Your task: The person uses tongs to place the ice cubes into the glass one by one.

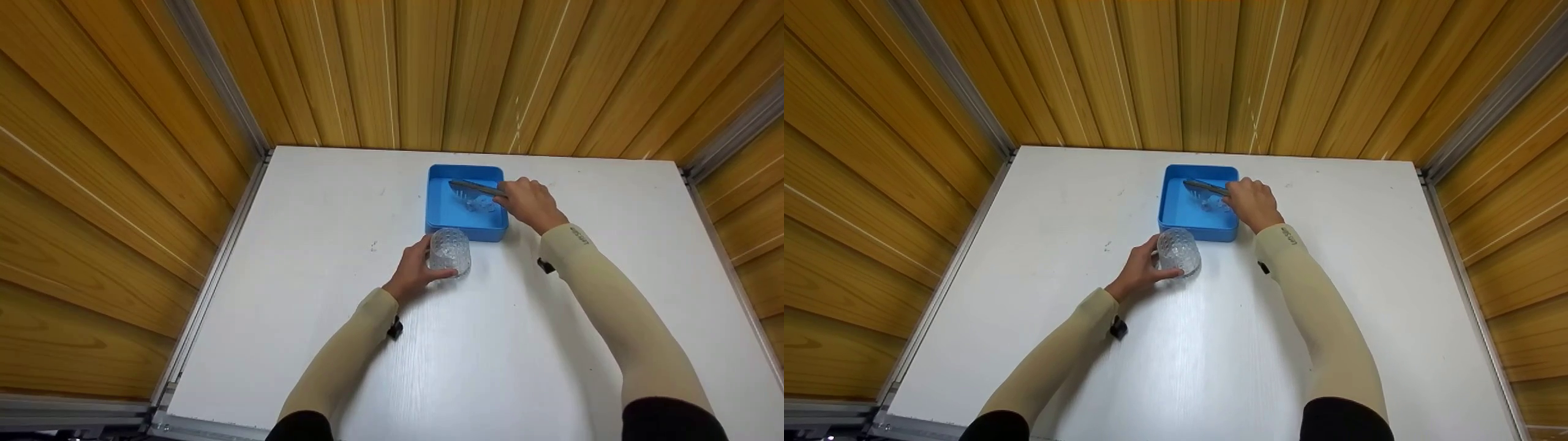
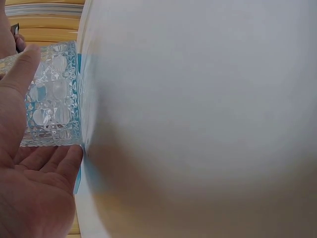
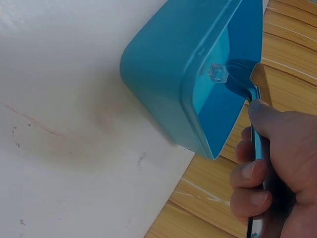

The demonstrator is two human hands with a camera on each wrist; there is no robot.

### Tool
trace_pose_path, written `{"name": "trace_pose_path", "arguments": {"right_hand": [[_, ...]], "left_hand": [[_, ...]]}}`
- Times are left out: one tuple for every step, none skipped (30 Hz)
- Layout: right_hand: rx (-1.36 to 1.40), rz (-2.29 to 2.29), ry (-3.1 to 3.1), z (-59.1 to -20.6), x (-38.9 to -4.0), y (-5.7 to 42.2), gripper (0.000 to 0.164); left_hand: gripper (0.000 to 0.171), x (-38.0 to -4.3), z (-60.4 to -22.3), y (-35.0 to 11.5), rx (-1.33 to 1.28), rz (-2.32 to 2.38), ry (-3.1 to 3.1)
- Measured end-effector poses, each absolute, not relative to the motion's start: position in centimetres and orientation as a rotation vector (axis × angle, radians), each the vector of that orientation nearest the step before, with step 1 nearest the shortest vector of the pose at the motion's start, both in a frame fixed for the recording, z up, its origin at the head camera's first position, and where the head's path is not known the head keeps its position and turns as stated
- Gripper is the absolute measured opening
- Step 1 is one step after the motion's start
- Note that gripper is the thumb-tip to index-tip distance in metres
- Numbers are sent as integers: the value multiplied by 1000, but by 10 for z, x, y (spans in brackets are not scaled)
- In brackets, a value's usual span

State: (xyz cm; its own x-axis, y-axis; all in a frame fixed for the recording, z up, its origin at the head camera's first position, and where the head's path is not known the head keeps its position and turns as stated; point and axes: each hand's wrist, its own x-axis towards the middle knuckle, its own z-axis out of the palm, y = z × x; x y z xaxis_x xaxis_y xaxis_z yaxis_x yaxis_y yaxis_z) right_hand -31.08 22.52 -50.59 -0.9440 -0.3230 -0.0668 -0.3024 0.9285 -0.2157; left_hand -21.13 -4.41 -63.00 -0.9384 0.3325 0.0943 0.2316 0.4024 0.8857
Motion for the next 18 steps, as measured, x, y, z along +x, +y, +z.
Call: {"name": "trace_pose_path", "arguments": {"right_hand": [[-487, -317, 2981, -504, -311, 226, 35], [-490, -326, 2980, -502, -310, 226, 35], [-495, -331, 2978, -500, -310, 226, 34], [-500, -336, 2979, -498, -310, 227, 34], [-508, -339, 2980, -496, -310, 227, 34], [-515, -343, 2980, -494, -310, 227, 33], [-521, -348, 2979, -492, -309, 227, 34], [-526, -353, 2977, -491, -309, 227, 34], [-532, -355, 2976, -490, -309, 227, 34], [-539, -356, 2975, -488, -308, 227, 33], [-545, -354, 2973, -487, -307, 227, 33], [-550, -355, 2973, -486, -307, 226, 32], [-554, -352, 2973, -485, -306, 226, 32], [-558, -351, 2973, -484, -305, 226, 32], [-562, -352, 2973, -483, -303, 225, 32], [-565, -357, 2972, -481, -302, 224, 33], [-568, -364, 2973, -480, -300, 224, 34], [-573, -370, 2974, -479, -298, 223, 34]], "left_hand": [[94, -211, -630, -44, 511, 1580, 2551], [95, -211, -630, -44, 509, 1577, 2553], [95, -211, -630, -44, 508, 1574, 2556], [95, -212, -630, -44, 509, 1572, 2559], [95, -212, -630, -44, 507, 1573, 2557], [95, -212, -630, -44, 503, 1575, 2556], [95, -212, -629, -44, 500, 1576, 2554], [96, -212, -629, -44, 495, 1577, 2552], [96, -212, -629, -44, 489, 1577, 2549], [96, -211, -629, -44, 481, 1579, 2545], [96, -211, -628, -44, 474, 1582, 2540], [97, -211, -628, -44, 467, 1581, 2537], [97, -210, -628, -44, 460, 1581, 2536], [97, -210, -628, -43, 453, 1583, 2533], [97, -210, -628, -43, 450, 1583, 2532], [97, -210, -628, -43, 448, 1583, 2531], [97, -210, -628, -43, 449, 1582, 2533], [97, -210, -628, -42, 449, 1581, 2535]]}}
